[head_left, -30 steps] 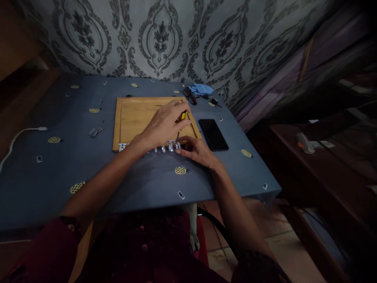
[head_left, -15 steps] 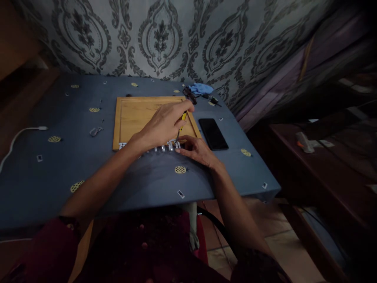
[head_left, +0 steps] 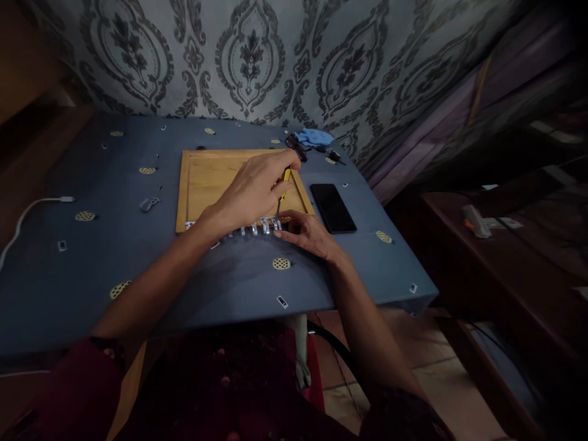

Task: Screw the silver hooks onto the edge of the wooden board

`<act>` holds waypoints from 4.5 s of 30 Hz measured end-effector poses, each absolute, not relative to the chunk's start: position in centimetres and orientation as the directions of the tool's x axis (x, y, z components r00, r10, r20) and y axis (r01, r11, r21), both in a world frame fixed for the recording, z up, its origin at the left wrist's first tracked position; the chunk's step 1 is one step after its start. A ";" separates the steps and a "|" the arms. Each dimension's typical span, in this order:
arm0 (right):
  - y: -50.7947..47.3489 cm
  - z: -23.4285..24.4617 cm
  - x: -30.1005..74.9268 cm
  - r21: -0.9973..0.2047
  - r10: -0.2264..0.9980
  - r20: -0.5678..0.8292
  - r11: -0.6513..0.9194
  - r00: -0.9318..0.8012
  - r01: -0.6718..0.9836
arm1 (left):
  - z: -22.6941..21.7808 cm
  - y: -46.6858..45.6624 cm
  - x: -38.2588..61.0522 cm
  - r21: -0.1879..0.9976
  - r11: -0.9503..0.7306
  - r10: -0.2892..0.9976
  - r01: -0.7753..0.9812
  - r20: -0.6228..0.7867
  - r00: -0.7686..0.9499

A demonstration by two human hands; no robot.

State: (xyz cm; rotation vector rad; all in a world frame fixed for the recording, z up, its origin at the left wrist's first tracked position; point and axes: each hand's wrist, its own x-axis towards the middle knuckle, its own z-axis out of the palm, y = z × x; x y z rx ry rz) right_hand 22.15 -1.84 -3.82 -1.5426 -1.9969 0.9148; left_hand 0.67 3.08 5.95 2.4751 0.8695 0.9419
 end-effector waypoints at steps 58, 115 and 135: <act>-1.8 -3.8 22.2 -0.746 0.959 -0.039 0.159 -0.280 0.647 | 4.8 2.6 1.6 0.456 -0.773 0.626 0.442 0.428 0.652; -2.0 -3.6 22.0 -0.757 0.958 -0.040 0.157 -0.285 0.634 | 5.0 2.0 1.5 0.349 -0.791 0.612 0.503 0.414 0.674; -1.9 -3.8 22.2 -0.739 0.958 -0.027 0.173 -0.286 0.651 | 5.5 1.9 1.4 0.315 -0.798 0.602 0.514 0.363 0.711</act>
